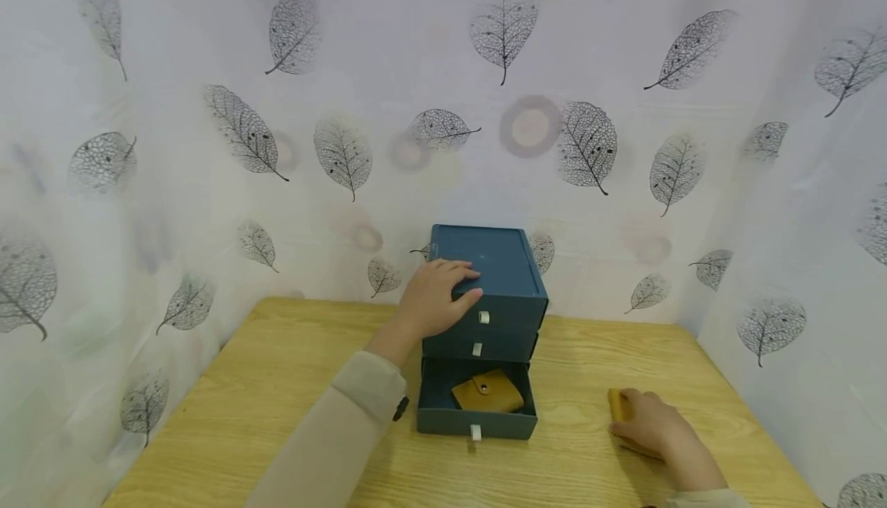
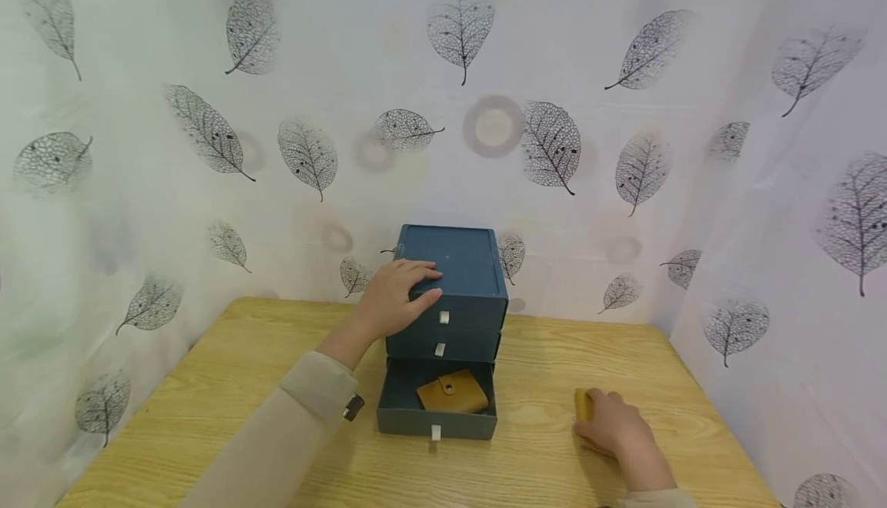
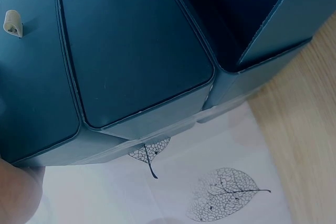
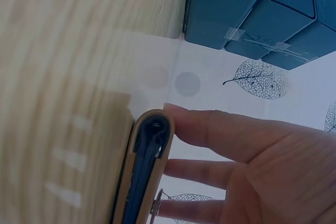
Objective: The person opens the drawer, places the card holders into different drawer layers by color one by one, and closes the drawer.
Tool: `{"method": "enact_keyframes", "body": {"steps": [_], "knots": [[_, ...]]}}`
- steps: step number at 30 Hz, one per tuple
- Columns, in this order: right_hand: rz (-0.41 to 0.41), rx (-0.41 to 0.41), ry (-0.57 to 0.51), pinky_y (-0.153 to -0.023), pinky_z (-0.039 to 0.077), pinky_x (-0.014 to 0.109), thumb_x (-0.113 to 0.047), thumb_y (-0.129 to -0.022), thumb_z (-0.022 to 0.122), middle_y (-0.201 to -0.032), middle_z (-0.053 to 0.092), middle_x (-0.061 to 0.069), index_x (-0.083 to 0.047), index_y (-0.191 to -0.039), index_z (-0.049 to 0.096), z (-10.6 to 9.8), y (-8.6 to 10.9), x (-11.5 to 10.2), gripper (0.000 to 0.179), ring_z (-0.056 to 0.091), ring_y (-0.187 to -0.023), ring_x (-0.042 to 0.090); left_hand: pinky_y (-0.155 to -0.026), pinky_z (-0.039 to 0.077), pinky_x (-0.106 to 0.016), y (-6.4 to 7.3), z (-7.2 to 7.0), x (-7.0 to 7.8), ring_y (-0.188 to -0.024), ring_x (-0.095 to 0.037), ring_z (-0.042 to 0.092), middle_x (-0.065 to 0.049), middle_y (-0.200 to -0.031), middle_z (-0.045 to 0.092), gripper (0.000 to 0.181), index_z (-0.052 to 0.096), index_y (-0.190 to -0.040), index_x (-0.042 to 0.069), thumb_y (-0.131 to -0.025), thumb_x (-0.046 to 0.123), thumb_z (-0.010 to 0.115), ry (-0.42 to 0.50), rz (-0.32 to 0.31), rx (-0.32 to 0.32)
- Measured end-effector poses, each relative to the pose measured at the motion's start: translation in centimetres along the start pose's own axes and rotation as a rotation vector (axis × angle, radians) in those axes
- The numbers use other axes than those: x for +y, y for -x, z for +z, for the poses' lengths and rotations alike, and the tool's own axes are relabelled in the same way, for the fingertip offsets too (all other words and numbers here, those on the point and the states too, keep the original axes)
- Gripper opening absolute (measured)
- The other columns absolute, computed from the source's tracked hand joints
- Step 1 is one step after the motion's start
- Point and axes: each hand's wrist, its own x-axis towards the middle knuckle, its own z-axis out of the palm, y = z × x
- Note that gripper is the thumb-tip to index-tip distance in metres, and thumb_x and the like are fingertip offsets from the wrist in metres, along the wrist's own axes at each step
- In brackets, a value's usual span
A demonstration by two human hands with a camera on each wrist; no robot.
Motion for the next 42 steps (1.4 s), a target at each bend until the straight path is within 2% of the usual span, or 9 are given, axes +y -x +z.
{"method": "enact_keyframes", "body": {"steps": [6, 9, 14, 21, 33, 42], "knots": [[-0.099, 0.034, 0.001, -0.089, 0.045, 0.071, -0.033, -0.084, 0.079, -0.124, 0.051, 0.043, 0.012, -0.133, 0.052, 0.3, -0.2, -0.1, 0.072, 0.053, -0.107, 0.062, -0.117, 0.031, -0.047, 0.1, 0.0, 0.0, -0.138, -0.025, 0.045, 0.000, -0.147, 0.053, 0.042, 0.063, -0.137, 0.022, -0.103, 0.045, 0.052, 0.000, 0.004, 0.009], [-0.111, 0.036, -0.005, -0.088, 0.045, 0.071, -0.032, -0.083, 0.080, -0.126, 0.050, 0.043, 0.011, -0.134, 0.052, 0.4, -0.2, -0.2, 0.072, 0.053, -0.107, 0.063, -0.117, 0.031, -0.047, 0.1, 0.0, -0.1, -0.138, -0.024, 0.045, 0.000, -0.147, 0.053, 0.042, 0.063, -0.137, 0.022, -0.103, 0.045, 0.052, -0.007, 0.005, 0.011], [-0.074, 0.039, 0.013, -0.089, 0.046, 0.070, -0.037, -0.083, 0.080, -0.122, 0.053, 0.041, 0.012, -0.133, 0.052, 0.2, -0.2, -0.2, 0.077, 0.052, -0.108, 0.062, -0.117, 0.031, -0.047, 0.0, 0.2, -0.1, -0.137, -0.024, 0.045, 0.000, -0.147, 0.053, 0.042, 0.063, -0.136, 0.022, -0.103, 0.046, 0.052, -0.016, 0.011, 0.016], [0.025, -0.018, -0.003, -0.088, 0.042, 0.074, -0.051, -0.083, 0.077, -0.118, 0.055, 0.041, 0.013, -0.136, 0.047, 0.2, -0.2, 0.1, 0.088, 0.050, -0.108, 0.064, -0.118, 0.030, -0.047, -0.1, 0.3, -0.2, -0.138, -0.024, 0.045, 0.000, -0.147, 0.053, 0.043, 0.062, -0.137, 0.023, -0.103, 0.047, 0.052, -0.020, 0.010, 0.011], [0.047, -0.028, 0.005, -0.089, 0.043, 0.073, -0.051, -0.081, 0.078, -0.120, 0.054, 0.043, 0.015, -0.135, 0.046, 0.4, -0.3, -0.4, 0.091, 0.050, -0.111, 0.064, -0.118, 0.031, -0.048, 0.1, -0.1, 0.0, -0.138, -0.025, 0.045, -0.001, -0.147, 0.053, 0.043, 0.063, -0.137, 0.021, -0.103, 0.045, 0.052, -0.012, 0.006, 0.005], [0.072, -0.028, 0.004, -0.087, 0.047, 0.069, -0.043, -0.081, 0.079, -0.118, 0.054, 0.043, 0.015, -0.135, 0.047, 0.3, -0.3, -1.0, 0.085, 0.053, -0.107, 0.061, -0.118, 0.031, -0.047, 0.1, 0.0, -0.1, -0.138, -0.024, 0.045, 0.000, -0.147, 0.053, 0.043, 0.062, -0.137, 0.022, -0.103, 0.046, 0.051, -0.023, 0.013, 0.007]]}}
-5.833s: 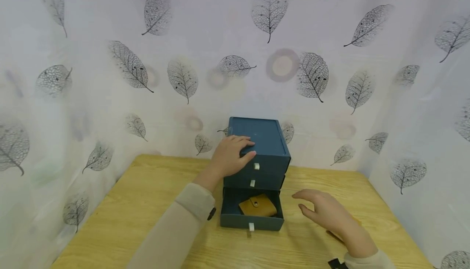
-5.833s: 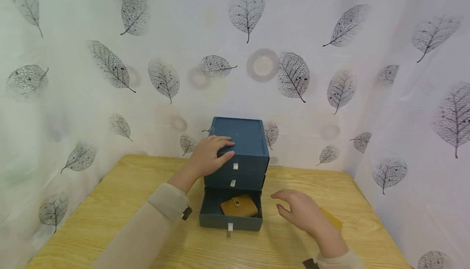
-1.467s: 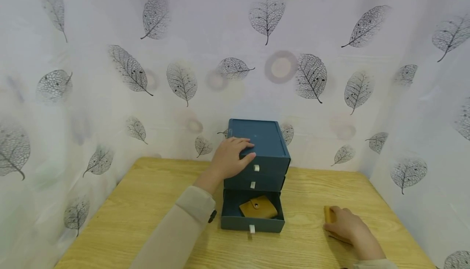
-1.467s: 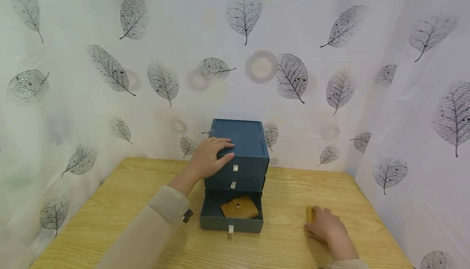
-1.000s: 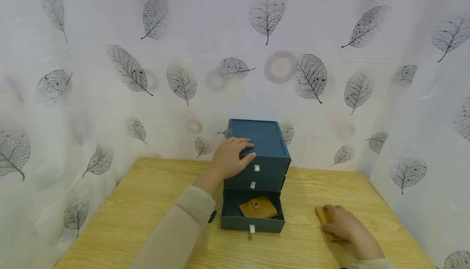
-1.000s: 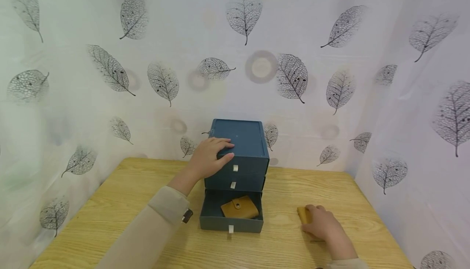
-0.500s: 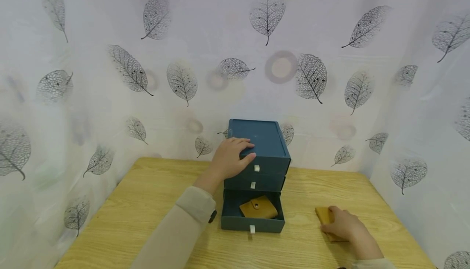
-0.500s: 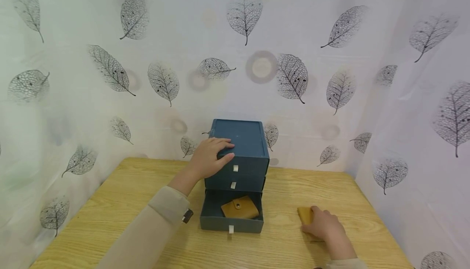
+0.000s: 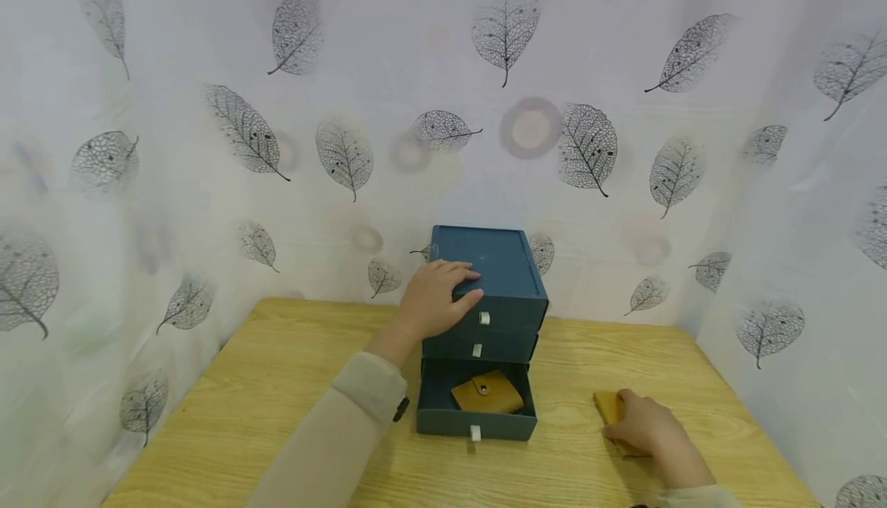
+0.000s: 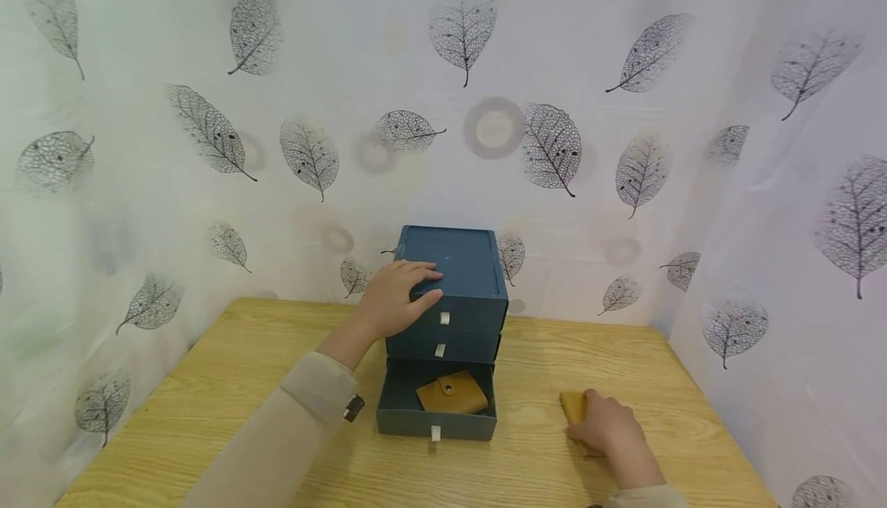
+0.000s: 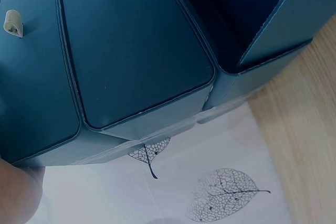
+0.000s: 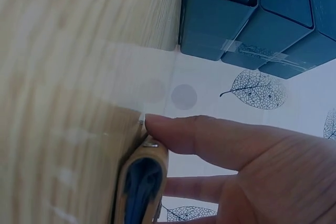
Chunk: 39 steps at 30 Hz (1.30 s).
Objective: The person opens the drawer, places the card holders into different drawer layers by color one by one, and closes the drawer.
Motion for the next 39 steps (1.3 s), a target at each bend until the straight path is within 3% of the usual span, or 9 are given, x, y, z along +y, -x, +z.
{"method": "enact_keyframes", "body": {"steps": [17, 28, 39], "knots": [[0.003, 0.026, -0.014, -0.083, 0.048, 0.068, -0.037, -0.078, 0.079, -0.115, 0.057, 0.039, 0.013, -0.133, 0.049, -0.2, 0.0, 0.1, 0.080, 0.057, -0.102, 0.055, -0.118, 0.030, -0.047, -0.1, 0.1, -0.1, -0.138, -0.024, 0.044, 0.000, -0.147, 0.053, 0.043, 0.062, -0.137, 0.022, -0.103, 0.046, 0.051, 0.015, 0.003, -0.002], [0.013, 0.064, -0.049, -0.071, 0.051, 0.054, -0.037, -0.077, 0.079, -0.105, 0.060, 0.029, 0.011, -0.135, 0.047, -1.2, 0.6, -0.5, 0.082, 0.058, -0.085, 0.037, -0.118, 0.031, -0.047, -0.1, 0.1, -0.1, -0.138, -0.024, 0.044, 0.000, -0.147, 0.053, 0.043, 0.062, -0.137, 0.022, -0.103, 0.046, 0.051, 0.015, -0.002, -0.002], [-0.039, 0.138, -0.029, -0.073, 0.053, 0.058, -0.032, -0.076, 0.078, -0.112, 0.058, 0.038, 0.013, -0.137, 0.045, -2.2, 0.6, -0.7, 0.083, 0.060, -0.087, 0.039, -0.117, 0.031, -0.048, 0.0, 0.0, 0.0, -0.137, -0.025, 0.045, -0.001, -0.146, 0.054, 0.043, 0.063, -0.136, 0.022, -0.103, 0.046, 0.052, 0.015, 0.001, 0.005]]}}
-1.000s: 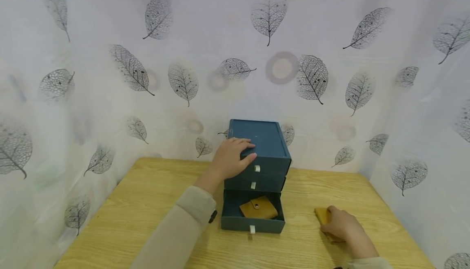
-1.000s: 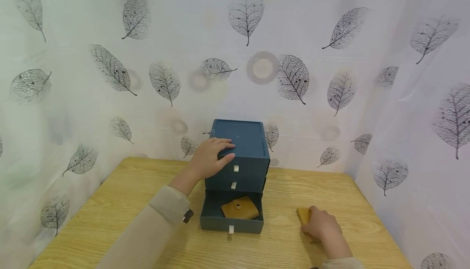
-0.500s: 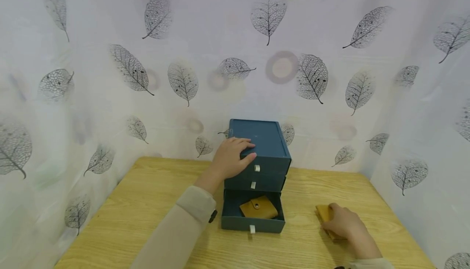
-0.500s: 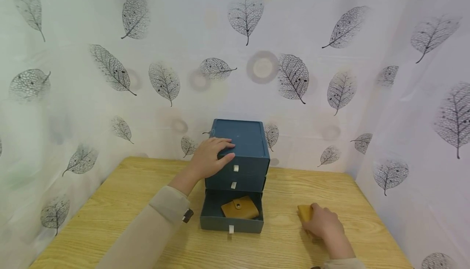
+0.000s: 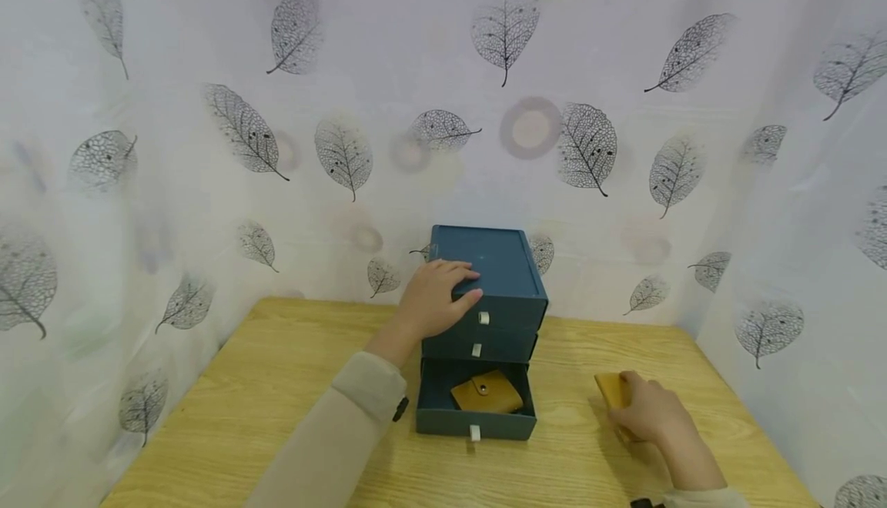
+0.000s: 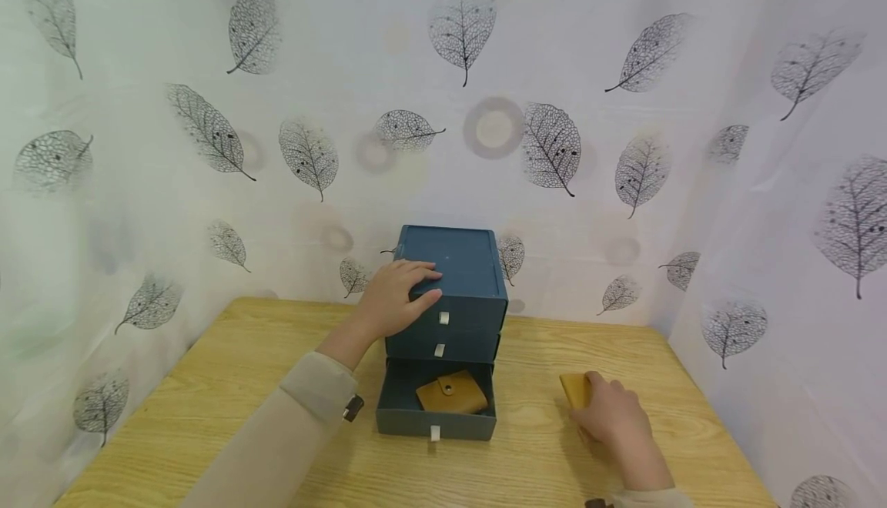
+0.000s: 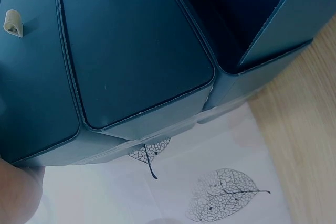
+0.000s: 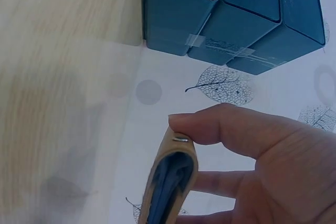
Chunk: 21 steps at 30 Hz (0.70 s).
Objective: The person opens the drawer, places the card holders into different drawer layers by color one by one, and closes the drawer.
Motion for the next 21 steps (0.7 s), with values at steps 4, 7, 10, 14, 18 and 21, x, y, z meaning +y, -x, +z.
{"method": "enact_keyframes", "body": {"steps": [4, 7, 10, 14, 18, 21], "knots": [[-0.006, 0.018, -0.011, -0.070, 0.053, 0.054, -0.032, -0.079, 0.079, -0.108, 0.060, 0.032, 0.012, -0.139, 0.046, -0.5, 0.1, -0.4, 0.081, 0.059, -0.084, 0.035, -0.117, 0.031, -0.048, 0.0, -0.1, 0.0, -0.137, -0.025, 0.045, -0.001, -0.147, 0.053, 0.043, 0.063, -0.137, 0.022, -0.103, 0.046, 0.052, 0.001, -0.002, -0.005], [-0.017, 0.029, -0.017, -0.067, 0.053, 0.050, -0.033, -0.081, 0.079, -0.105, 0.060, 0.029, 0.011, -0.139, 0.046, -0.9, 0.4, -0.9, 0.080, 0.058, -0.082, 0.033, -0.117, 0.032, -0.048, 0.0, -0.1, 0.0, -0.137, -0.025, 0.045, -0.001, -0.147, 0.053, 0.043, 0.063, -0.137, 0.022, -0.103, 0.046, 0.051, -0.002, -0.001, -0.007], [-0.031, 0.047, -0.007, -0.067, 0.054, 0.051, -0.033, -0.081, 0.079, -0.106, 0.060, 0.030, 0.010, -0.140, 0.045, -1.2, 0.6, -1.4, 0.080, 0.060, -0.083, 0.036, -0.117, 0.032, -0.048, 0.0, -0.2, 0.1, -0.137, -0.025, 0.045, -0.001, -0.147, 0.053, 0.043, 0.063, -0.137, 0.022, -0.103, 0.046, 0.051, 0.000, -0.003, -0.007], [-0.042, 0.072, 0.018, -0.072, 0.054, 0.058, -0.036, -0.082, 0.079, -0.110, 0.059, 0.035, 0.009, -0.141, 0.045, -1.6, 0.8, -2.0, 0.082, 0.061, -0.089, 0.045, -0.117, 0.032, -0.048, 0.1, -0.2, 0.1, -0.137, -0.026, 0.045, -0.002, -0.146, 0.054, 0.043, 0.063, -0.136, 0.021, -0.103, 0.045, 0.052, 0.005, -0.001, 0.000], [-0.042, 0.089, 0.016, -0.069, 0.054, 0.055, -0.038, -0.082, 0.079, -0.112, 0.057, 0.036, 0.008, -0.142, 0.044, -2.0, 0.9, -2.6, 0.084, 0.060, -0.089, 0.045, -0.117, 0.031, -0.048, 0.1, -0.3, 0.1, -0.137, -0.026, 0.045, -0.002, -0.146, 0.054, 0.043, 0.063, -0.136, 0.021, -0.103, 0.045, 0.052, 0.004, -0.001, -0.005], [-0.048, 0.104, 0.005, -0.066, 0.054, 0.050, -0.037, -0.082, 0.079, -0.112, 0.057, 0.036, 0.007, -0.143, 0.044, -2.3, 1.2, -3.1, 0.084, 0.060, -0.086, 0.040, -0.117, 0.031, -0.048, 0.1, -0.3, 0.1, -0.137, -0.025, 0.045, -0.002, -0.147, 0.054, 0.043, 0.063, -0.137, 0.021, -0.103, 0.046, 0.051, 0.003, -0.002, -0.007]]}}
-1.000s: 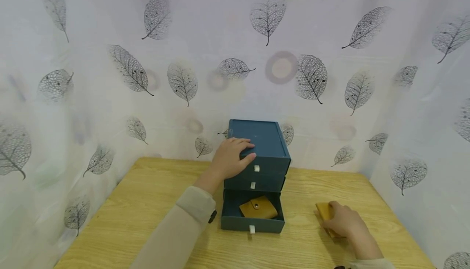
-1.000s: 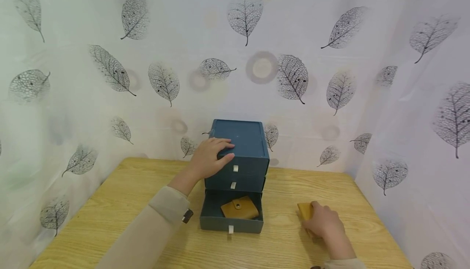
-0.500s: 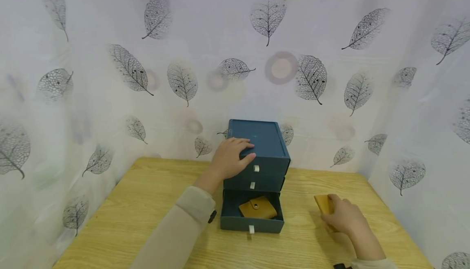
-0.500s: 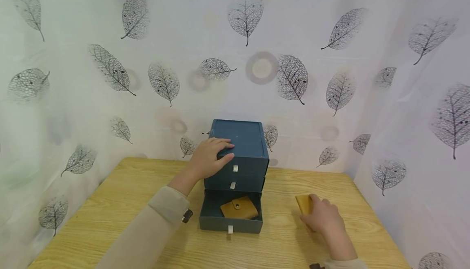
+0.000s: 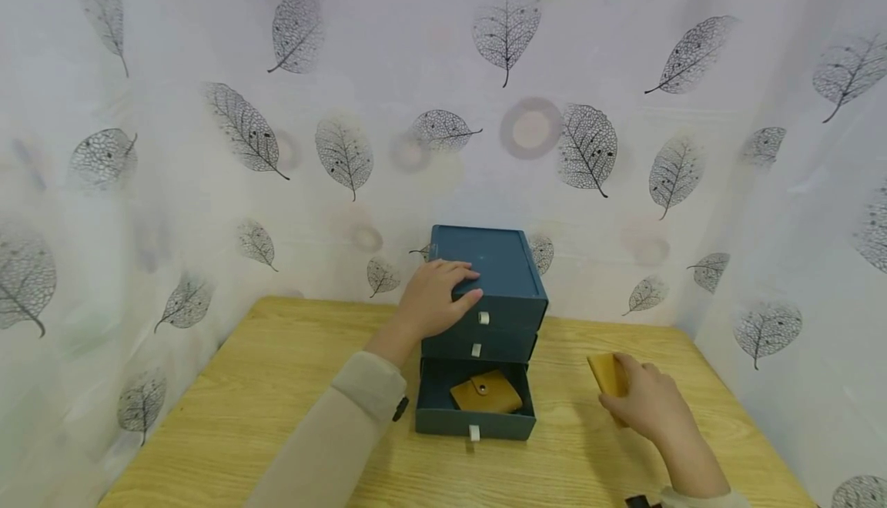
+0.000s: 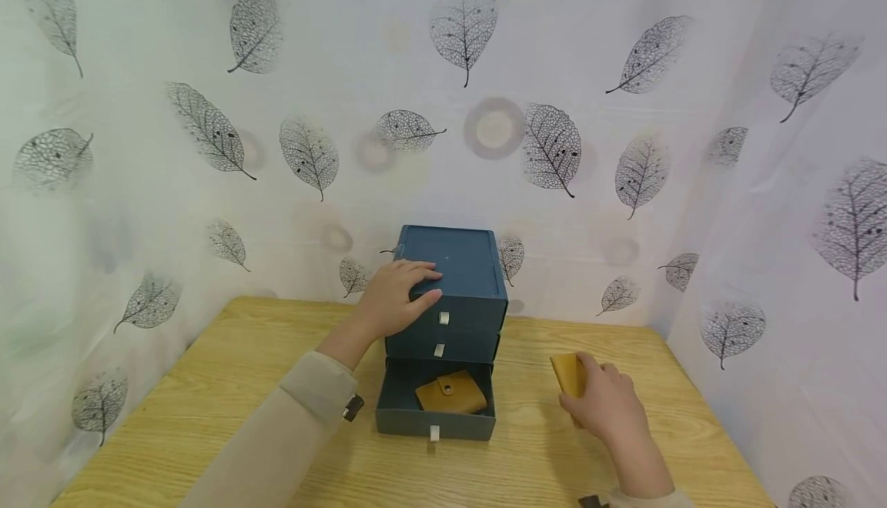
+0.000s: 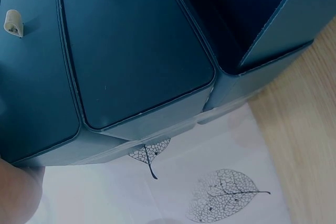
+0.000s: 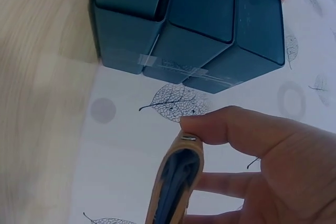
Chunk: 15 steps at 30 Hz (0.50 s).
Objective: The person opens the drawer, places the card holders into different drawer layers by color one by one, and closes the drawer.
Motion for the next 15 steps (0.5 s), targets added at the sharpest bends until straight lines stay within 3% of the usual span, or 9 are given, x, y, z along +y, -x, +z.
{"method": "enact_keyframes", "body": {"steps": [15], "knots": [[-0.035, 0.145, -0.049, -0.073, 0.053, 0.057, -0.038, -0.084, 0.078, -0.121, 0.054, 0.038, 0.002, -0.148, 0.042, -0.1, 0.7, -2.1, 0.083, 0.058, -0.097, 0.046, -0.117, 0.031, -0.049, -0.1, 0.3, -0.2, -0.137, -0.025, 0.046, -0.001, -0.145, 0.055, 0.042, 0.063, -0.136, 0.022, -0.102, 0.046, 0.053, 0.008, 0.003, 0.019]]}}
